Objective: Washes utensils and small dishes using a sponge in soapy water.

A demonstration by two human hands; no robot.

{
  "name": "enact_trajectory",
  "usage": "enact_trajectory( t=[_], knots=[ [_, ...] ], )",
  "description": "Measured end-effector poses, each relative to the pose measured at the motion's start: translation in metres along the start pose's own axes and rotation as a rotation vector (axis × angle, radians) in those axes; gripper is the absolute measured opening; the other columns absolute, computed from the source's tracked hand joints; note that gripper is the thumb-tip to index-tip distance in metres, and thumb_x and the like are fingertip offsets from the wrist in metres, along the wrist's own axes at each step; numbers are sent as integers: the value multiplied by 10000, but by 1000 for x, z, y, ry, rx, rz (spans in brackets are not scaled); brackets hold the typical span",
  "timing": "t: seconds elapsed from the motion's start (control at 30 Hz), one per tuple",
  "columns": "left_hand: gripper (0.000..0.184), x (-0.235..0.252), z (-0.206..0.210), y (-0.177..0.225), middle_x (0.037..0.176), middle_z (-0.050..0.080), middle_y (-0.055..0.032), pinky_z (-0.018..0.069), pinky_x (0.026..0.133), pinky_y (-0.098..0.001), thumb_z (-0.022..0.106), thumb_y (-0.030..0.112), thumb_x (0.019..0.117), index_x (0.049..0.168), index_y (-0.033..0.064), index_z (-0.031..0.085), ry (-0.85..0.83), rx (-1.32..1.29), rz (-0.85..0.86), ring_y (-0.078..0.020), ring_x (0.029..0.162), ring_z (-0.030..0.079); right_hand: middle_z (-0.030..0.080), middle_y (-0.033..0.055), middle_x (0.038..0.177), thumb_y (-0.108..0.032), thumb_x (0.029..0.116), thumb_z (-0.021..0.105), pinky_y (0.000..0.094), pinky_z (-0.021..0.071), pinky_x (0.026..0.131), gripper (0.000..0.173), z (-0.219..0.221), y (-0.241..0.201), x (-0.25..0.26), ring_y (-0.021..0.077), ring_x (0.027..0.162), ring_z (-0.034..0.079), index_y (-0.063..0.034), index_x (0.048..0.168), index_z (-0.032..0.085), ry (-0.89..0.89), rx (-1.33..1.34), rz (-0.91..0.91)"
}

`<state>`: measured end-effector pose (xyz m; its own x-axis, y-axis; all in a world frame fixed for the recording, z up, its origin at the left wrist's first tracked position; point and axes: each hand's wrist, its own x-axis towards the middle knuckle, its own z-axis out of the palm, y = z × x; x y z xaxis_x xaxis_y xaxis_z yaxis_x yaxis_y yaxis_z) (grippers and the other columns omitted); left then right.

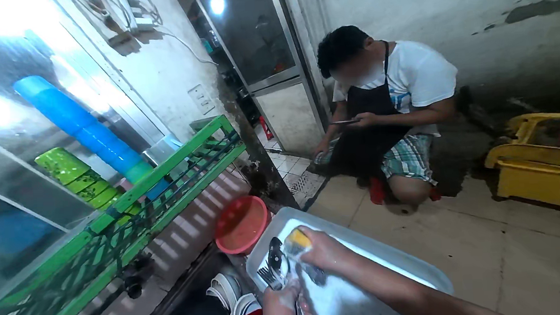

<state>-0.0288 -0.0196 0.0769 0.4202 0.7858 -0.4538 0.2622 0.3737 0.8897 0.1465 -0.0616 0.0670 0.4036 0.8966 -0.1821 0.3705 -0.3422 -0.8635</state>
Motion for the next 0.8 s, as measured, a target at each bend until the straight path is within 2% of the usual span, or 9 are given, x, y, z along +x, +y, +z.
enact_trajectory(
  t=[0.1, 0.2, 0.3, 0.37, 0.47, 0.53, 0.63, 0.73, 0.8],
  knots=[
    [162, -3, -4, 1, 572, 558, -46, 513, 438, -250, 527, 36, 1041, 886, 2, 562, -48, -117, 18, -117, 448, 560, 594, 257, 1355, -251, 915, 771, 539, 470, 1073, 760, -12, -4, 14, 373, 1249, 597, -31, 1535, 393, 203, 306, 92],
    [152, -8, -5, 7, 594, 579, -51, 522, 439, -247, 518, 36, 1045, 902, 6, 559, -90, -184, -23, -115, 455, 571, 565, 258, 1393, -391, 914, 775, 533, 471, 1078, 899, -5, 2, 12, 364, 1260, 591, -58, 1585, 280, 55, 434, 138],
    [104, -9, -9, 10, 650, 595, -56, 532, 456, -252, 501, 49, 1053, 976, 4, 556, -175, -181, -63, -120, 481, 579, 623, 216, 1315, -383, 922, 749, 522, 499, 1038, 739, 11, 5, 7, 327, 1185, 636, -66, 1507, 427, -86, 391, 72],
    [108, -9, -16, 8, 686, 616, -60, 534, 459, -253, 495, 80, 1068, 1016, 6, 555, -177, -148, -94, -117, 488, 584, 624, 239, 1307, -359, 956, 721, 534, 479, 1048, 660, 2, 4, 9, 344, 1192, 625, -34, 1476, 476, 2, 394, 62],
    [132, -6, -20, 1, 651, 600, -38, 499, 442, -228, 500, 76, 1065, 969, 14, 566, -124, -116, -60, -86, 460, 543, 604, 230, 1333, -309, 960, 729, 484, 506, 1036, 699, -14, -1, 16, 311, 1194, 629, -25, 1511, 406, 183, 579, 106],
    [163, 1, -15, -2, 615, 551, -20, 486, 434, -217, 487, 94, 1074, 936, 29, 545, -109, -151, -41, -79, 442, 515, 587, 237, 1356, -313, 944, 751, 490, 510, 1030, 800, -4, -5, 12, 317, 1202, 623, -39, 1562, 323, 146, 615, 144],
    [226, 7, -10, 2, 570, 534, -34, 481, 435, -235, 469, 147, 1095, 928, 14, 544, -91, -211, -12, -102, 429, 511, 635, 202, 1275, -323, 871, 805, 495, 522, 999, 796, 29, -12, -1, 301, 1144, 649, -45, 1502, 409, 13, 486, 124],
    [341, 11, -22, 0, 722, 655, -88, 529, 497, -251, 391, 205, 1122, 958, -7, 602, -109, -292, -12, -132, 548, 617, 639, 214, 1281, -325, 895, 788, 515, 500, 1032, 724, 19, -9, 5, 318, 1171, 640, -24, 1469, 465, -8, 381, 126],
    [347, 16, -29, -5, 938, 731, -132, 602, 668, -331, 373, 181, 1120, 1007, -12, 638, -111, -375, 20, -207, 774, 713, 624, 234, 1306, -323, 926, 756, 547, 467, 1057, 652, -2, -8, 8, 352, 1210, 615, -18, 1443, 500, -140, 156, 135]
  ],
)
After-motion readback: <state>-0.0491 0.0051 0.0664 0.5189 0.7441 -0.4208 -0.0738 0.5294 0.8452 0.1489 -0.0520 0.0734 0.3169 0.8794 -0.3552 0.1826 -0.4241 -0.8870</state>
